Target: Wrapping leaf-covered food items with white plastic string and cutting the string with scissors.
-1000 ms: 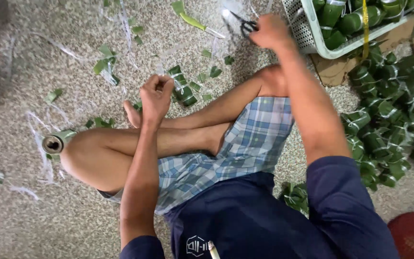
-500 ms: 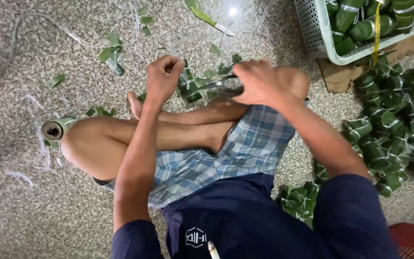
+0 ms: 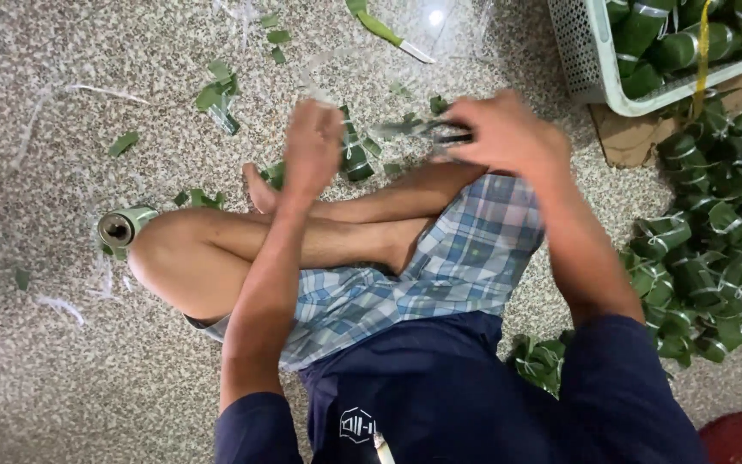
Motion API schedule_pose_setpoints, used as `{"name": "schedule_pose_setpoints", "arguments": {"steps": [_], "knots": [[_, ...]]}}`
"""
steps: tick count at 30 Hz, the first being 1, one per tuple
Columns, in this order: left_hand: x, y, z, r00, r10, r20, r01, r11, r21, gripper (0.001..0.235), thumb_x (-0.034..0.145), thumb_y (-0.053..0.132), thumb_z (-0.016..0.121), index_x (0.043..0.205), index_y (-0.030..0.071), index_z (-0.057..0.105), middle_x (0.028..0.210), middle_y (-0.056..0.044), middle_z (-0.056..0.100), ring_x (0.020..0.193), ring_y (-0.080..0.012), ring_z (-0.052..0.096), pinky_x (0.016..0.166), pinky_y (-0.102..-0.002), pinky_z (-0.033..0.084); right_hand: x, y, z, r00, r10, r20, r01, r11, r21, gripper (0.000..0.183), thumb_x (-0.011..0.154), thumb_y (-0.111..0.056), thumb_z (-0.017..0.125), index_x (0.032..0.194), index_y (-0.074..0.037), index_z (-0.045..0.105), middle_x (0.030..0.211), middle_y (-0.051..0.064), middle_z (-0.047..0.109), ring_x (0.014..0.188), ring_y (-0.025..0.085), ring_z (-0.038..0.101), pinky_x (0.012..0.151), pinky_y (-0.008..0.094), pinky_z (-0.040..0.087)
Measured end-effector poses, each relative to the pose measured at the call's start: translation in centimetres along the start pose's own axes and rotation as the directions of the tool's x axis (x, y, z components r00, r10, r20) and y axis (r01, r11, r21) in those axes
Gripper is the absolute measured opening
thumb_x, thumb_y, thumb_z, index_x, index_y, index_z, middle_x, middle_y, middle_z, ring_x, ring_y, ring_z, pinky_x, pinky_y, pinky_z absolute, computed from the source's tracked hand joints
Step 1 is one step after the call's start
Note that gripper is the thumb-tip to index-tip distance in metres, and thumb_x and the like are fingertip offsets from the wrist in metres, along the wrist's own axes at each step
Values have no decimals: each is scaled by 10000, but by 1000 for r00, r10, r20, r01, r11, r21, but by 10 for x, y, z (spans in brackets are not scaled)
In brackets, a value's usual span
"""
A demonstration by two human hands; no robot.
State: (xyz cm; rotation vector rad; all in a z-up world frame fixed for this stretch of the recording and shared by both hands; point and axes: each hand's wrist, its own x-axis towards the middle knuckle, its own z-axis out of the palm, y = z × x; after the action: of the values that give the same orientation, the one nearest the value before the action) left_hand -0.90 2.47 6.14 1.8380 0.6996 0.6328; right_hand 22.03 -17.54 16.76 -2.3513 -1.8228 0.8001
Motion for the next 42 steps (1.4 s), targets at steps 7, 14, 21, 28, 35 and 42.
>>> {"name": "schedule_pose_setpoints", "arguments": {"steps": [7, 14, 21, 28, 35, 42], "knots": [[-16, -39, 34, 734, 239, 636, -616, 628, 475, 194, 1017, 132, 510, 943, -5, 625, 911, -254, 703, 935, -370, 696, 1104, -606, 271, -96, 103, 4, 867, 254, -429, -195, 965, 176, 483, 872, -187, 940, 1239, 14, 699, 1014, 268, 691, 986, 513, 676, 897, 558, 530], [7, -37, -35, 645, -142, 751, -630, 457, 628, 153, 970, 101, 598, 883, 180, 695, 827, -37, 732, 866, -191, 666, 1226, -502, 221, -164, 126, 75, 684, 466, -561, -194, 858, 476, 370, 943, 109, 874, 1174, 104, 584, 976, 194, 664, 823, 250, 592, 723, 355, 487], [30, -66, -128, 537, -758, 370, -556, 12, 831, 221, 856, 295, 829, 938, 93, 793, 883, -95, 749, 687, -177, 675, 1032, -515, 515, -195, 95, 173, 578, 745, -333, -244, 547, 800, 200, 1048, -3, 672, 1159, 66, 520, 900, 144, 610, 719, 180, 527, 585, 304, 442], [36, 79, -139, 890, -291, 351, 125, 896, 426, 124, 980, 70, 719, 1089, 25, 757, 983, -146, 752, 806, -219, 664, 728, -351, 556, -187, 65, 227, 523, 703, -482, -632, 699, 335, 269, 1029, -155, 554, 1123, 63, 680, 998, 245, 656, 816, 409, 598, 741, 487, 464], [-7, 165, -115, 910, -328, 254, 278, 937, 213, 193, 987, -36, 638, 1164, -28, 716, 894, -102, 695, 694, -170, 595, 553, -295, 506, -208, 91, 201, 552, 533, -641, -570, 802, 177, 298, 922, -129, 817, 1120, 37, 669, 1031, 230, 654, 916, 412, 602, 826, 466, 508], [-5, 150, -119, 920, 94, 381, -190, 956, 222, 181, 1037, -204, 609, 1203, -190, 679, 1135, -284, 691, 989, -341, 649, 894, -398, 528, -276, 175, 145, 421, 505, -754, -699, 710, 85, 420, 876, 46, 789, 1247, 68, 591, 1169, 278, 571, 985, 455, 564, 859, 515, 493]]}}
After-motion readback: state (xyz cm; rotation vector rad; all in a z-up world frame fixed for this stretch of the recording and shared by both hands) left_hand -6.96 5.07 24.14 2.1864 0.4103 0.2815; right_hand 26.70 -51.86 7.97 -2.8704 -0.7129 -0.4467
